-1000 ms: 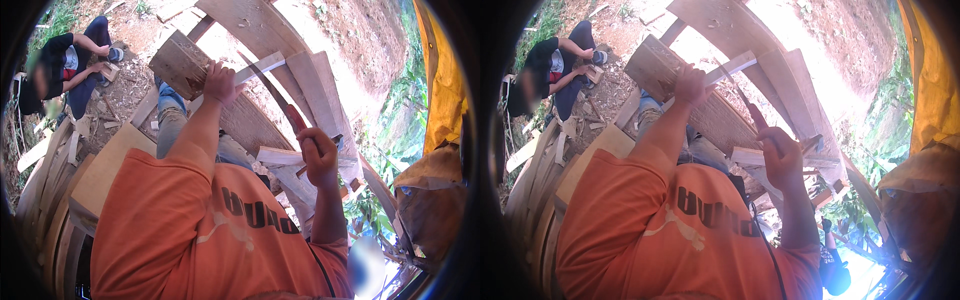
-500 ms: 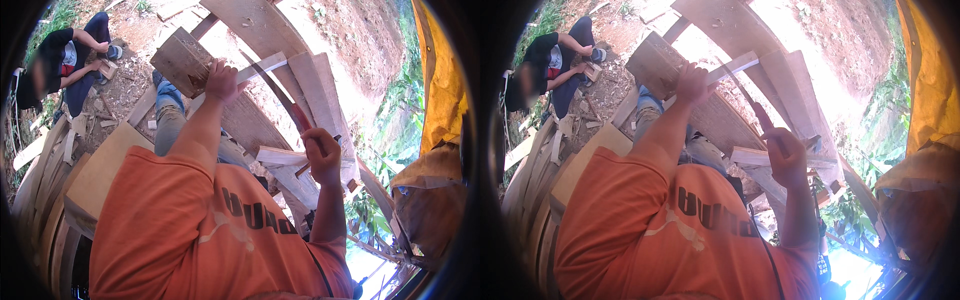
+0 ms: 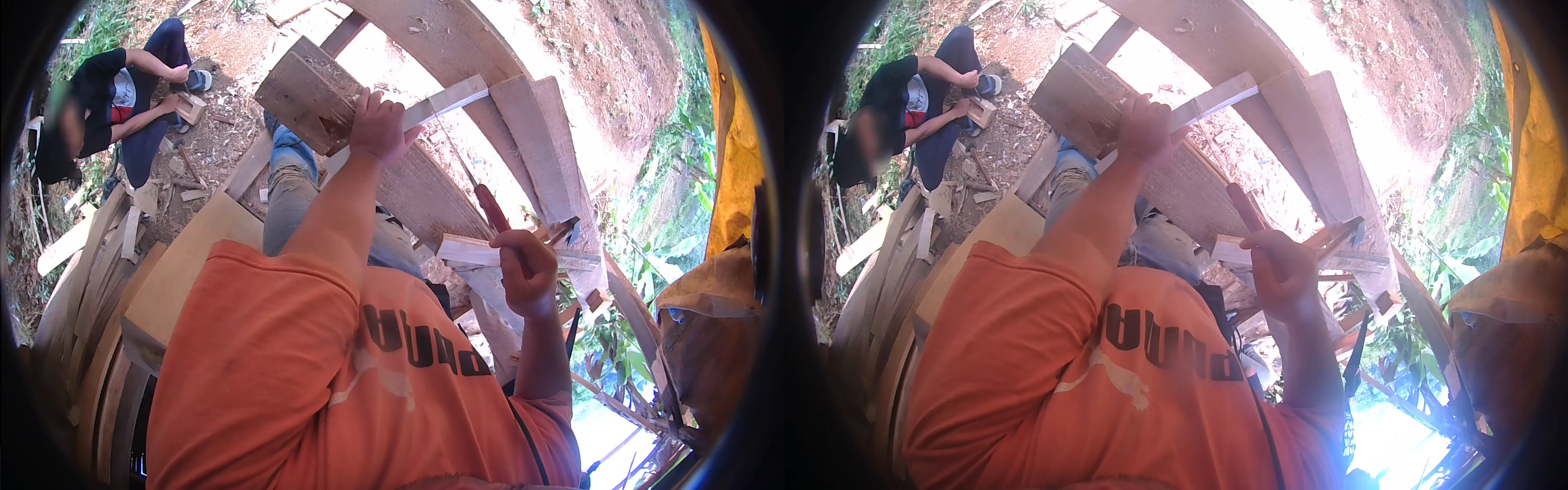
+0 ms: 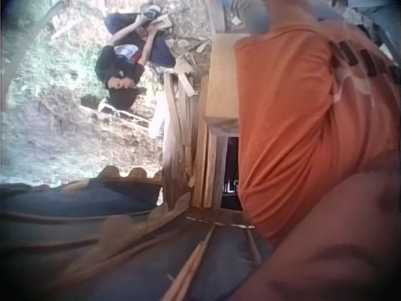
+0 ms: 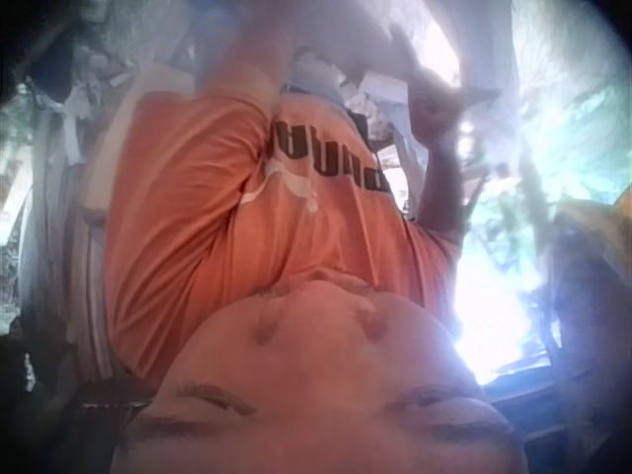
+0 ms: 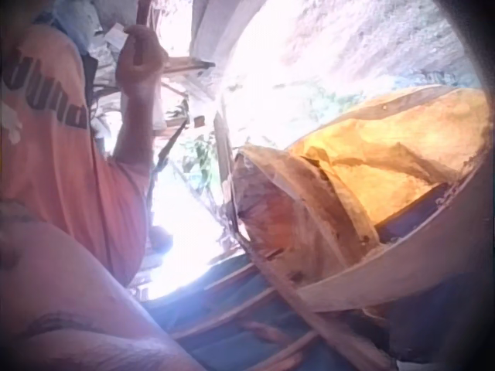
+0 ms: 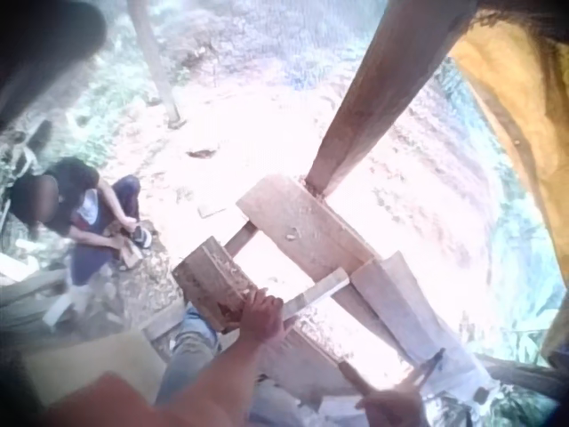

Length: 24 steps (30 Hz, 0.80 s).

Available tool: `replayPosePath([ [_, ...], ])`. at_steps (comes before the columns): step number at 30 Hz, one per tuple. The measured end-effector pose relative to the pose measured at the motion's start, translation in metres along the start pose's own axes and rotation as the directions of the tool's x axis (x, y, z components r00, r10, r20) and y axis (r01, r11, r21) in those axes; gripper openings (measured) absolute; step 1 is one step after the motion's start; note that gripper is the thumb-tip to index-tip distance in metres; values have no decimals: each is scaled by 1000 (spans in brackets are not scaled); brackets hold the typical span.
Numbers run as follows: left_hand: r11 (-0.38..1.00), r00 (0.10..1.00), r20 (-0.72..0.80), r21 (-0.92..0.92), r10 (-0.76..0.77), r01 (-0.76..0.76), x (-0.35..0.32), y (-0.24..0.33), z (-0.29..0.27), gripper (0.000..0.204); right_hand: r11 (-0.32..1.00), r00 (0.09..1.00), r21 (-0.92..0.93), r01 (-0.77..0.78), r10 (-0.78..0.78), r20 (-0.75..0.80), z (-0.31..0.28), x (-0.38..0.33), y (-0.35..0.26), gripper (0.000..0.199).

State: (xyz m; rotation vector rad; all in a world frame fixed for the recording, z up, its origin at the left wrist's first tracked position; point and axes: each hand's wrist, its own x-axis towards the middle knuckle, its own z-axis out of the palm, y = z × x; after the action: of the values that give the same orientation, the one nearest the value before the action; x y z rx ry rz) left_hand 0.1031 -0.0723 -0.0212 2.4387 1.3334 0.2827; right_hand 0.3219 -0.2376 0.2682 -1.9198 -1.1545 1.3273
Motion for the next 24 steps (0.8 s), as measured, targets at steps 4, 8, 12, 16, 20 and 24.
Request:
replayPosePath([
  [4,998,999,-26,60,26,-25,3,-2,4,51,1000,997,21,1,1,-79,0,-25,32,17],
  [8,994,999,-15,104,32,-30,1,1,-1,52,997,995,67,-25,31,-94,-14,-57,68,21],
  [12,987,995,-36,138,91,-86,3,-3,2,52,993,994,112,41,-29,-104,-6,-65,105,24],
  [16,986,999,31,158,41,-45,2,-4,7,58,984,996,174,36,-21,-86,5,-26,87,25],
  [20,987,996,80,151,34,-46,6,-7,5,60,993,995,120,-9,21,-95,-4,-7,82,23],
  [24,987,998,26,148,52,-55,3,-4,6,60,983,998,176,52,-43,-56,-27,-21,71,19],
])
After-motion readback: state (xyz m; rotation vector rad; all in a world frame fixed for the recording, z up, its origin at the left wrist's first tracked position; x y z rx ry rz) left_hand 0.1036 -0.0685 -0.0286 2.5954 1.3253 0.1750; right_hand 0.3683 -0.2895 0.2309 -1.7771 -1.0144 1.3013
